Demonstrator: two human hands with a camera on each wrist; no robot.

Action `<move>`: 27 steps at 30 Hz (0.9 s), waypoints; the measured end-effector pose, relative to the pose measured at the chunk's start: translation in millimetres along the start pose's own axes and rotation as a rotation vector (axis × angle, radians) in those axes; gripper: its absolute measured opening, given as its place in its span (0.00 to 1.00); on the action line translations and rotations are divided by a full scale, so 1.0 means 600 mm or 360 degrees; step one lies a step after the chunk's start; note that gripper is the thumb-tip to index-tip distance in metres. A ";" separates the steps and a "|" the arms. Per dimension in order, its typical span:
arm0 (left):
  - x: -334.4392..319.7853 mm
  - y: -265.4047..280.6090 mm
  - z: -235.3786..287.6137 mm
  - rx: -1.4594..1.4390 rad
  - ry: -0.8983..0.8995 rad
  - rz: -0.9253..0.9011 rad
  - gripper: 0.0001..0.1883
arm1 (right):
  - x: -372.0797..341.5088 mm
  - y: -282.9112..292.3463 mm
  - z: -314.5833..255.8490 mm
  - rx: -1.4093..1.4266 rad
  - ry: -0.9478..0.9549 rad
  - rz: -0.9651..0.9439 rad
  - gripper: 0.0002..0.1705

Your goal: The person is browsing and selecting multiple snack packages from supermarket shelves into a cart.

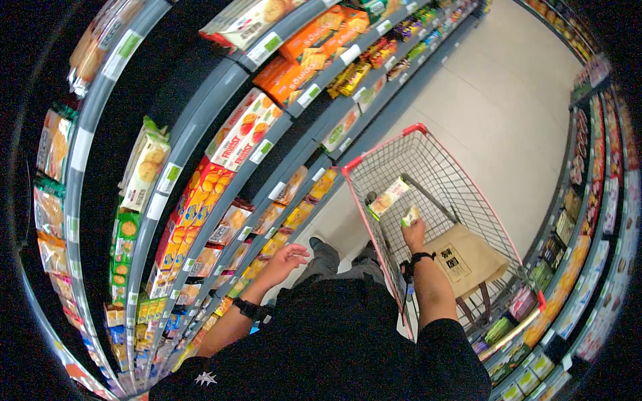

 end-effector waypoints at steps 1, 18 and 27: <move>-0.003 0.002 0.000 -0.0010 -0.0016 0.0006 0.15 | 0.006 -0.027 0.032 0.0086 -0.0040 -0.0220 0.17; -0.002 0.130 -0.017 -0.0287 -0.0307 -0.0041 0.14 | -0.094 -0.064 -0.226 0.0416 0.0328 -0.0841 0.01; -0.110 0.307 0.100 -0.0045 -0.0540 0.0089 0.15 | -0.397 0.080 -0.675 -0.0542 0.0875 -0.1650 0.20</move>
Point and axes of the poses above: each hand's wrist, its own x-axis towards the middle knuckle, its own y-axis out of the back of the hand, z = x × y, the point moved 6 cm from there along x, towards the middle knuckle, and after that the axes turned 6 degrees about -y, right-handed, at the moved point
